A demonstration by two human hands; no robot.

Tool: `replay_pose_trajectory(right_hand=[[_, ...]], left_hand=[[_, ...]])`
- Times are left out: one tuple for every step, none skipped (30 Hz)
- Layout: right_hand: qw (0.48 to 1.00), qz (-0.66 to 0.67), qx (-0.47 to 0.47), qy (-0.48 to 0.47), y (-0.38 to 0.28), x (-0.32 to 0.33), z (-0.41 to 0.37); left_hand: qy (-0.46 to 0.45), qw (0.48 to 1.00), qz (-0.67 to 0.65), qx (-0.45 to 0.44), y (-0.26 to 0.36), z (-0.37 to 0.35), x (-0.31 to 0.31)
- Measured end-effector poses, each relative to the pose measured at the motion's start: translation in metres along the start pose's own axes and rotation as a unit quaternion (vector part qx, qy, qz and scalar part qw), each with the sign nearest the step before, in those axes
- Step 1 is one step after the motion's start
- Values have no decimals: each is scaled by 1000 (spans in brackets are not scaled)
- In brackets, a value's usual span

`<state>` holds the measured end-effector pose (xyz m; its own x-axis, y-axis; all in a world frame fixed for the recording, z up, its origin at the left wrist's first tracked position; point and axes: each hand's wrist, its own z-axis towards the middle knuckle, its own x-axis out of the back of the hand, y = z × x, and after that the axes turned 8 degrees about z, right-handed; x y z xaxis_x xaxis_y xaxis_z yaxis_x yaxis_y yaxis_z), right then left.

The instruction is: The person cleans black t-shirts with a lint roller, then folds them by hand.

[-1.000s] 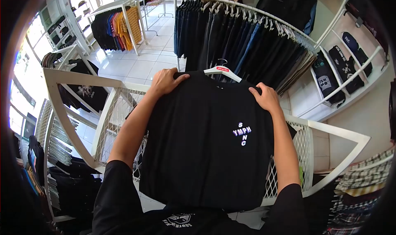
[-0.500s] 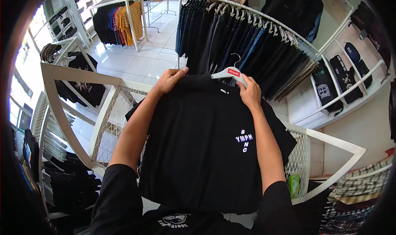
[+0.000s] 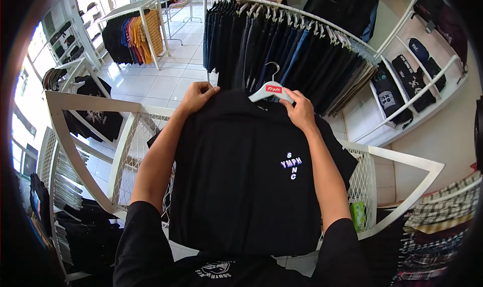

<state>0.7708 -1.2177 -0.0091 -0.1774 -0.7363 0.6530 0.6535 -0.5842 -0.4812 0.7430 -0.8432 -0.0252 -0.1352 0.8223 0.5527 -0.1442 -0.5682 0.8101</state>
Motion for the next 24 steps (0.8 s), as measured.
replay_pose_trajectory(right_hand=[[997,15,-51,-56,-17,10,0],[997,15,-50,-60,-24,15,1],[994,20,-70,-81,-27,17,0],[991,25,-88,-101,-30,20,1],[991,26,-87,-101,-34,23,-1],[988,50,-71,-126,-39,24,-5],[984,73,-53,-151,-42,25,-10],[980,86,-42,-174,-42,25,-15],[973,98,-44,-202,-47,28,-21],[966,110,-44,-232,-54,33,-24],[956,126,-77,-253,-62,38,-26],[955,128,-75,-257,-54,38,-26],[926,178,-160,-293,-42,41,-26],[885,225,-243,-326,-29,45,-26],[870,180,-261,-379,-20,50,-17],[870,181,-257,-379,-13,52,-13],[881,197,-241,-356,-6,49,-9],[891,212,-225,-333,-3,46,-5],[923,205,-244,-215,0,36,1],[963,39,-254,-88,3,31,3],[973,15,-229,-38,9,16,4],[979,-10,-202,13,8,3,5],[989,-95,-115,20,7,-9,3],[989,-132,-59,39,-8,-18,4]], left_hand=[[10,999,29,-20,1,2,3],[20,997,59,-38,3,3,6],[14,997,72,-32,6,3,9],[14,997,71,-30,9,1,8],[27,994,99,-40,14,0,8],[39,990,128,-49,15,-1,8],[40,990,129,-50,15,-1,7],[45,989,135,-44,14,-4,5],[50,988,141,-37,11,-6,3],[53,988,141,-33,7,-7,1],[56,988,144,-29,3,-7,-2],[58,987,148,-25,0,-8,-5],[59,987,150,-22,-1,-10,-7],[74,986,147,-34,-1,-11,-9],[91,984,144,-47,-1,-11,-10],[94,984,146,-47,-1,-11,-11],[96,984,145,-45,-1,-13,-11],[96,984,144,-44,0,-13,-11],[96,984,146,-47,1,-14,-10],[94,984,147,-47,2,-15,-10],[86,984,154,-34,3,-15,-10],[79,983,162,-21,4,-14,-9],[78,983,162,-22,5,-13,-9],[80,984,156,-23,6,-13,-9]])
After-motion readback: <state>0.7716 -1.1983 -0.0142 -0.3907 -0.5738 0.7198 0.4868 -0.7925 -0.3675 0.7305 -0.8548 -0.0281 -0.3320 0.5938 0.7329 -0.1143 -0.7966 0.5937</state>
